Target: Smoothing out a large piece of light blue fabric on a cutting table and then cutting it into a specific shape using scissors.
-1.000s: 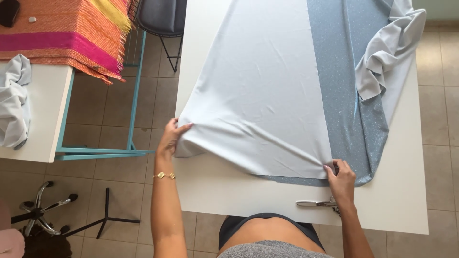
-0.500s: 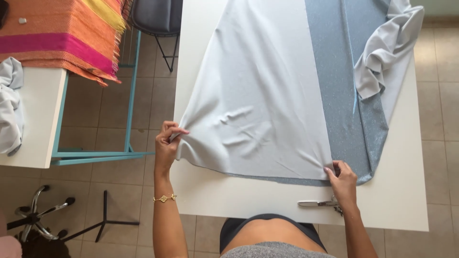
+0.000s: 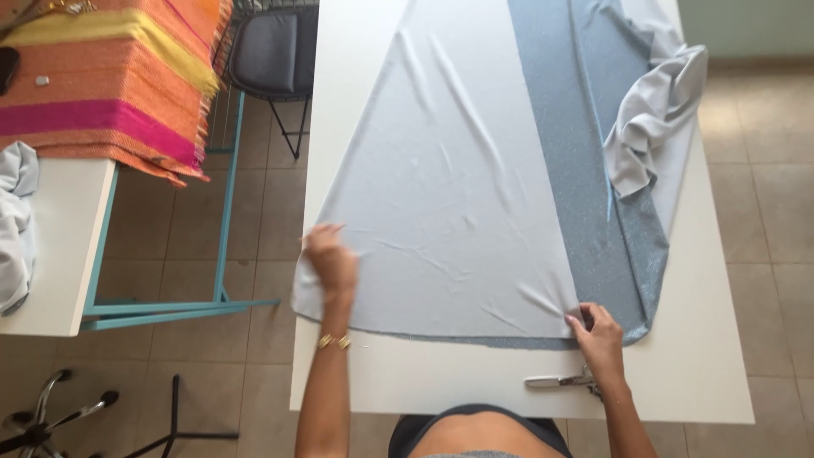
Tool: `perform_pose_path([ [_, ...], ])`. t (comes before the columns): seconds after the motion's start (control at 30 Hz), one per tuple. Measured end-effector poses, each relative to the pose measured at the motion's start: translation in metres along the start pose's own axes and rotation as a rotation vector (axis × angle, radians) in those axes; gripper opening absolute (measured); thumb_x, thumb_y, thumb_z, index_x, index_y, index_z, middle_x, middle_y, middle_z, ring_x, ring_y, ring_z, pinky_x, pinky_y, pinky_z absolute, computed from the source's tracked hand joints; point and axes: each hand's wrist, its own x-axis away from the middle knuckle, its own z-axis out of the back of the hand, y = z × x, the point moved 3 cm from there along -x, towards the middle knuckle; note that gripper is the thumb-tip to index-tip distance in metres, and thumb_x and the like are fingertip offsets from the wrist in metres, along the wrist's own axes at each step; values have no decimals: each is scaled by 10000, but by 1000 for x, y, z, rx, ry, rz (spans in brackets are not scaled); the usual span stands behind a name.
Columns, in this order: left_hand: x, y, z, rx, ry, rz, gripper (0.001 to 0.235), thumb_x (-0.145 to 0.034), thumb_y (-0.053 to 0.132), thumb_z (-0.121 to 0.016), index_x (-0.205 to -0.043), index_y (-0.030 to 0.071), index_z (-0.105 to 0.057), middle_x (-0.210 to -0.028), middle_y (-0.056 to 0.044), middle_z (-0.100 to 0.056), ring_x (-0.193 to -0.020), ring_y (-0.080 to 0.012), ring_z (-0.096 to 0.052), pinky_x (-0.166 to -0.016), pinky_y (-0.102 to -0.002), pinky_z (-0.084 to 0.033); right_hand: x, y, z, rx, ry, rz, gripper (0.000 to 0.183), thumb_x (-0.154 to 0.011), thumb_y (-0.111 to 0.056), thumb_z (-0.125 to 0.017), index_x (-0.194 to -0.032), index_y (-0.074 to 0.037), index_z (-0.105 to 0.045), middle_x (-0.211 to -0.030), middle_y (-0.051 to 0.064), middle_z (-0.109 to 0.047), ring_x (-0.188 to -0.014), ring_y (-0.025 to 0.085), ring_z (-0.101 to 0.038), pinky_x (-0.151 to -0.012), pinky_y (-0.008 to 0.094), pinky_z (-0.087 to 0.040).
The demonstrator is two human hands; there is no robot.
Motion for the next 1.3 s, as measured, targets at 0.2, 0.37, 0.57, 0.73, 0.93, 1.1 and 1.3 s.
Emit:
perform_pose_path([
  [0.2, -69, 83, -91, -38, -141, -249, 618, -1027, 474, -609, -1619, 323, -520, -1763, -31, -375, -1615, -394, -299, -1240, -726, -234, -11, 29, -16, -14, 29, 7, 241, -966, -325, -795, -1093, -122, -769, -966, 61, -819, -905, 216, -748, -878, 353, -547],
  [0.37, -75, 66, -78, -48, -15, -207, 588, -1077, 522, -516, -1616, 295, -577, -1741, -13, -466, -1633, -329, -342, -1297, -661, -183, -9, 35, -21, -61, 107, -56, 249, -908, -331, -844, -1071, -151, -792, -908, 37, -810, -832, 171, -738, -858, 313, -569],
  [0.57, -54, 57, -59, -12, -149, -207, 655, -1119, 531, -423, -1698, 224, -434, -1807, -77, -326, -1676, -373, -224, -1322, -678, -108, -6, 15, -8, -7, -68, -200, 167, -950, -247, -830, -1088, -160, -796, -969, 9, -863, -901, 130, -797, -865, 257, -661],
  [0.73, -25, 40, -36, -75, -155, -114, 678, -1143, 571, -328, -1731, 236, -369, -1819, -61, -299, -1676, -399, -221, -1333, -663, -88, -2, 18, -4, -13, -48, -162, 250, -939, -255, -836, -1148, -127, -789, -1006, 58, -860, -929, 188, -802, -897, 307, -636],
  [0.93, 35, 15, 10, -35, -133, -148, 614, -1161, 479, -439, -1711, 208, -437, -1801, -97, -349, -1669, -400, -267, -1336, -659, -158, 4, 23, -5, -33, -7, -39, 306, -957, -293, -823, -1167, -91, -731, -997, 85, -803, -902, 230, -746, -853, 370, -558],
  [1.1, 90, -37, 52, -72, -183, -9, 610, -1112, 438, -547, -1677, 211, -507, -1776, -98, -410, -1606, -393, -372, -1272, -661, -255, 13, -3, 4, 69, 45, 2, 336, -972, -209, -867, -1210, -12, -735, -999, 235, -808, -945, 420, -795, -821, 507, -642],
  [1.3, 103, -110, 79, 493, -330, 499, 688, -1044, 382, -772, -1598, 53, -531, -1423, -262, -648, -1329, -468, -637, -1081, -576, -527, 16, -16, 16, -127, -38, -35, 410, -944, -111, -908, -1295, 2, -728, -1056, 244, -792, -913, 369, -778, -780, 460, -621],
])
